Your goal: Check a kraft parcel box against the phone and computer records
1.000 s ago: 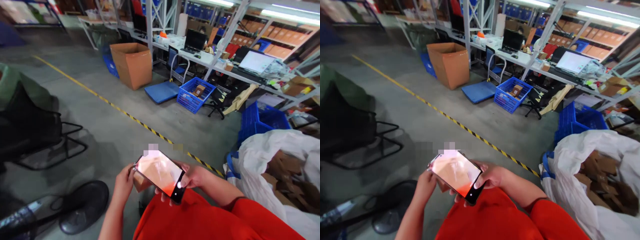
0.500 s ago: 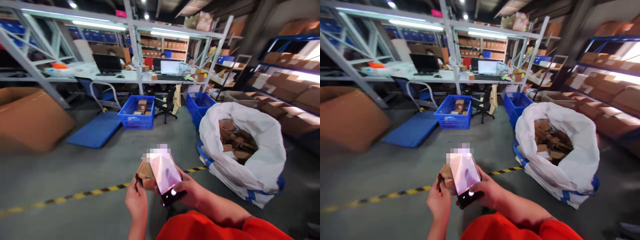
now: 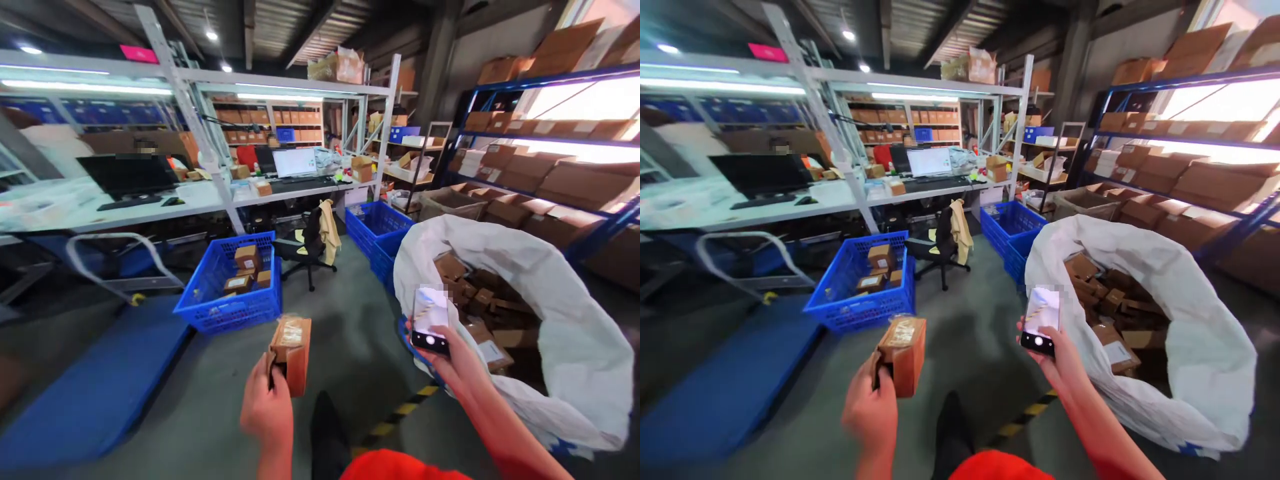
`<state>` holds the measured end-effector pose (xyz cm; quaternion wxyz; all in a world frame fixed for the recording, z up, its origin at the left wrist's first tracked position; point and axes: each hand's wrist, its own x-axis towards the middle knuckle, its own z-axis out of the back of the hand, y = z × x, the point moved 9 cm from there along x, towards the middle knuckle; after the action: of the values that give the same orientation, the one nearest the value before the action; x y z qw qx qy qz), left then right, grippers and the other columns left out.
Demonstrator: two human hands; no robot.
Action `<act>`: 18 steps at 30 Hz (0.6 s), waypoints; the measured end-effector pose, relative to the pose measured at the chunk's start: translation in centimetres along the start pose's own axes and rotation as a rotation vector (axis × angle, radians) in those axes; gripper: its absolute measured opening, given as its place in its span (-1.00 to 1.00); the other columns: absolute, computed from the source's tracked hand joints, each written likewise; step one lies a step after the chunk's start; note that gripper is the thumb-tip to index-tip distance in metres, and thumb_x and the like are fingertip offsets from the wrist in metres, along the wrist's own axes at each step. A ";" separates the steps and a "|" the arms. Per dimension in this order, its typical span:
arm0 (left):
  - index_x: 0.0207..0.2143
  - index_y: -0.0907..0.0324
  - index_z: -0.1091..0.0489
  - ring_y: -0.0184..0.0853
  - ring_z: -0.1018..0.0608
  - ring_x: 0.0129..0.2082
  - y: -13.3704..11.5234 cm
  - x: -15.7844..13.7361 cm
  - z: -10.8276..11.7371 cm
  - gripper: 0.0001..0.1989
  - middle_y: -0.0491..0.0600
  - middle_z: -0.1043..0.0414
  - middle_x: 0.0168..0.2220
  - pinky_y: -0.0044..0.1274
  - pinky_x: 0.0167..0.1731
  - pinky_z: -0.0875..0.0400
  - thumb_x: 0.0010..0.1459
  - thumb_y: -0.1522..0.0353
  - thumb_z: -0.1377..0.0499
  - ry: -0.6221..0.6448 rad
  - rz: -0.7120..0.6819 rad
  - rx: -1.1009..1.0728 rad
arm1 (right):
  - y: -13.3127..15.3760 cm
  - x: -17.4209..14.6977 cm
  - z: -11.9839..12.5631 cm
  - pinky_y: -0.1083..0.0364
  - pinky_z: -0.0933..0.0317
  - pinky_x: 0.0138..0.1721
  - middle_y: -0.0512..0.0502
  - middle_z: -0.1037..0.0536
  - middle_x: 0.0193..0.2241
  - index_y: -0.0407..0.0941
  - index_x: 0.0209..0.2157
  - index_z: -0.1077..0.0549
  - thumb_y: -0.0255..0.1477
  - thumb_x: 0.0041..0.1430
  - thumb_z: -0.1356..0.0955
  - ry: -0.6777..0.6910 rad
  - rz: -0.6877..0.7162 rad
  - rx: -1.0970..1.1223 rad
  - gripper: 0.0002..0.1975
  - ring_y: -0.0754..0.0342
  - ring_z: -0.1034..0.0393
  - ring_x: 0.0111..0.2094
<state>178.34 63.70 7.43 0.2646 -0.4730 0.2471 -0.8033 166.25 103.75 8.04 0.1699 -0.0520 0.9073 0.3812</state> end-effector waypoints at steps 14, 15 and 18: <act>-0.22 0.21 -0.52 -0.06 -0.58 -0.36 -2.3 22.7 -45.3 -0.68 0.16 -0.58 -0.35 -0.37 -0.39 -0.36 0.06 0.20 -0.16 0.549 0.130 -0.165 | -1.8 21.5 -16.2 -0.17 -0.46 -0.13 -0.32 -0.62 -0.01 -0.06 0.08 -0.44 -0.43 -0.08 -0.55 -0.022 -0.071 0.040 -0.37 -0.30 -0.55 0.00; -0.23 0.19 -0.52 -0.06 -0.58 -0.35 -2.8 23.2 -48.3 -0.68 0.15 -0.58 -0.35 -0.37 -0.39 -0.37 0.04 0.20 -0.17 0.584 0.133 -0.189 | -1.2 23.8 -15.6 -0.17 -0.46 -0.12 -0.34 -0.62 -0.01 -0.06 0.08 -0.45 -0.43 -0.08 -0.55 -0.049 -0.049 0.040 -0.38 -0.31 -0.55 0.00; -0.24 0.16 -0.52 -0.05 -0.59 -0.34 -5.0 25.5 -56.8 -0.69 0.14 -0.59 -0.34 -0.37 -0.37 -0.39 -0.01 0.20 -0.18 0.632 0.144 -0.236 | 1.4 32.2 -14.3 -0.20 -0.45 -0.09 -0.35 -0.61 0.00 -0.05 0.09 -0.46 -0.43 -0.09 -0.56 -0.095 -0.026 0.036 -0.35 -0.33 -0.55 0.00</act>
<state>116.34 58.93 2.23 0.1743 -0.2096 0.4407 -0.8553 131.94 95.78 7.10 0.2185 -0.0426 0.9041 0.3648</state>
